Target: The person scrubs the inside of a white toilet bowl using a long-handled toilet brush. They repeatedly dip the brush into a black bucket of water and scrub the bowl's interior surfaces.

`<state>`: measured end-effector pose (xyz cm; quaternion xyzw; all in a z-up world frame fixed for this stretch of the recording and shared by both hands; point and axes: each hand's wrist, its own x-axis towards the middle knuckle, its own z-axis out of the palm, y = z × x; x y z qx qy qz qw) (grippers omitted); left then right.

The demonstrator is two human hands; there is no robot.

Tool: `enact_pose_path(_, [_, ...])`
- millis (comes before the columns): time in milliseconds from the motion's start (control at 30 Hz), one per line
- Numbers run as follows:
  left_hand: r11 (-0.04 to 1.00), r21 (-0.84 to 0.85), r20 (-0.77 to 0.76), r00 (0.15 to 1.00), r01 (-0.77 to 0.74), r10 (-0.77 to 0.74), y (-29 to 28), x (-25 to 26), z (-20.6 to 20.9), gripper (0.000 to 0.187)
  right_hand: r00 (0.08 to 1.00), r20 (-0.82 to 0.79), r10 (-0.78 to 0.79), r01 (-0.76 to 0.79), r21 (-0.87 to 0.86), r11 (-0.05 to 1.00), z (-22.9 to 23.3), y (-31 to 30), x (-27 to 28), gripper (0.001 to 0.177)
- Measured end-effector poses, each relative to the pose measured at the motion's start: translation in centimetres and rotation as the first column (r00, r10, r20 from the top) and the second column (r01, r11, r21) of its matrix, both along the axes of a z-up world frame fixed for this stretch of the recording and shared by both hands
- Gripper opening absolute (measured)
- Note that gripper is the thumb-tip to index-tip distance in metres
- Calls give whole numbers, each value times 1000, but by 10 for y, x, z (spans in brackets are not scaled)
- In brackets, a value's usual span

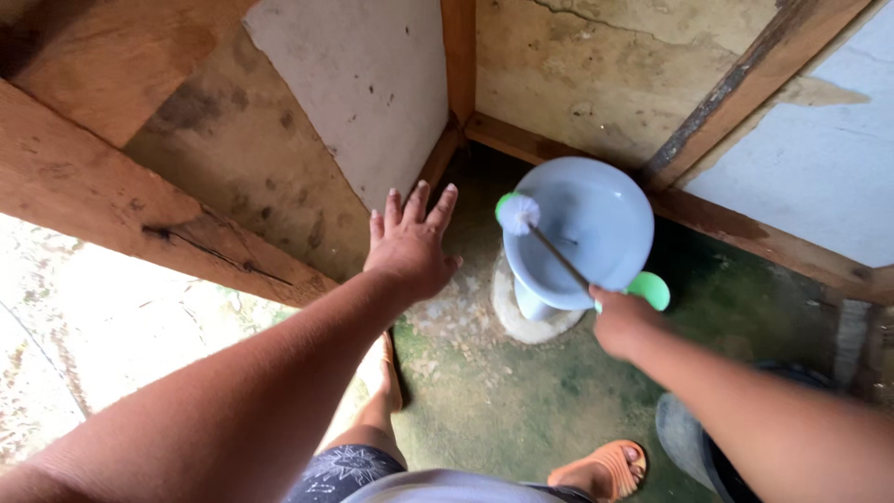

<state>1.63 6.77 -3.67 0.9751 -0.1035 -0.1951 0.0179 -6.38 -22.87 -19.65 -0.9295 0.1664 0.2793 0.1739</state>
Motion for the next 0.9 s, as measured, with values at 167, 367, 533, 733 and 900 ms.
enact_pose_path(167, [998, -61, 37, 999, -24, 27, 0, 9, 0, 99, 995, -95, -6, 11, 44, 999, 1, -21, -65, 64])
enact_pose_path(367, [999, -50, -8, 1000, -11, 11, -5, 6, -6, 98, 984, -94, -149, 160, 111, 981, -9, -17, 13, 66])
enact_pose_path(533, [1000, 11, -64, 998, 29, -28, -7, 11, -6, 97, 987, 160, -16, -5, 133, 991, -13, -12, 46, 63])
enact_pose_path(733, [1000, -30, -58, 998, -9, 7, -10, 19, -3, 96, 990, -143, 12, -13, -4, 1000, -18, -9, -50, 65])
enact_pose_path(900, [1000, -25, -48, 999, -2, 1, -10, 22, -6, 96, 996, -63, -62, 67, 72, 995, -15, -3, 19, 69])
